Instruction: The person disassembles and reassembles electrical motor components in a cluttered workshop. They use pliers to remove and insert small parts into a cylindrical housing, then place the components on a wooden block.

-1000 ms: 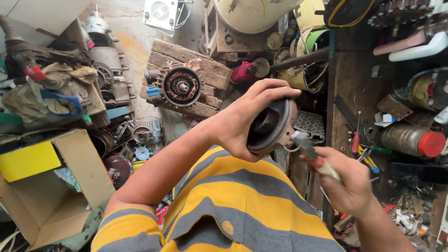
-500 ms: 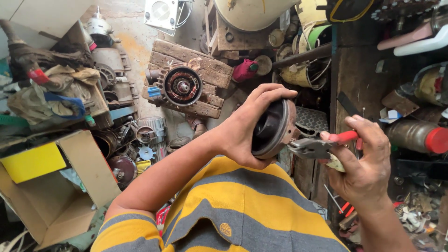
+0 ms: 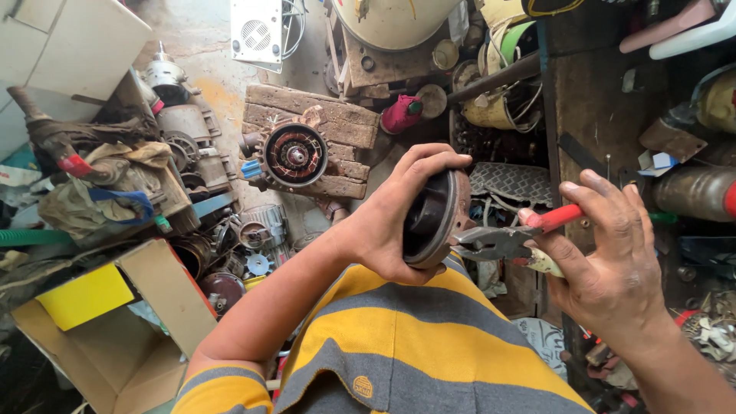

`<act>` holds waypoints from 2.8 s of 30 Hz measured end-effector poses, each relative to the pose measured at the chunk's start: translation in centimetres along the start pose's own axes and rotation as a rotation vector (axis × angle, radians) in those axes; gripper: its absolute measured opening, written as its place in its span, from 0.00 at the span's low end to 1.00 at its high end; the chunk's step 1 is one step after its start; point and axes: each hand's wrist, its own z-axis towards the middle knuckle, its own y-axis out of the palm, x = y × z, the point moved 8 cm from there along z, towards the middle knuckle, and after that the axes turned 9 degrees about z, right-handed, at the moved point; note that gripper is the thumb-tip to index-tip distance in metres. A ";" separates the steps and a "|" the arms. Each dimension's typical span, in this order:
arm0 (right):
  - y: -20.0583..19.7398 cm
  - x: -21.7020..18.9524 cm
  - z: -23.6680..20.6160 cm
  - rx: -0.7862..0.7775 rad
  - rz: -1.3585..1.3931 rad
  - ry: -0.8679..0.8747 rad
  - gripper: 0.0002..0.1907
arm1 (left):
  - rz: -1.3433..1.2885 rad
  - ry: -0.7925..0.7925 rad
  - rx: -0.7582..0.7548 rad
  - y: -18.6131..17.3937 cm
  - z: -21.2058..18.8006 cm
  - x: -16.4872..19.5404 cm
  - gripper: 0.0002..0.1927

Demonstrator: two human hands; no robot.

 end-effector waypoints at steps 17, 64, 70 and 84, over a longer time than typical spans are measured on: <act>-0.5 -0.1 0.9 -0.001 -0.097 -0.253 0.11 | 0.014 -0.007 0.014 0.4 0.0 0.1 0.55; -1.4 2.6 5.8 -0.080 0.140 -0.542 0.29 | -0.177 0.275 -0.500 2.1 2.3 2.3 0.58; -2.9 5.6 6.5 -0.033 0.450 -0.316 0.24 | -0.024 0.125 -0.187 0.3 2.4 1.1 0.55; 7.0 0.7 -3.4 0.296 0.911 0.257 0.19 | 0.635 0.006 0.727 -0.4 0.4 2.5 0.52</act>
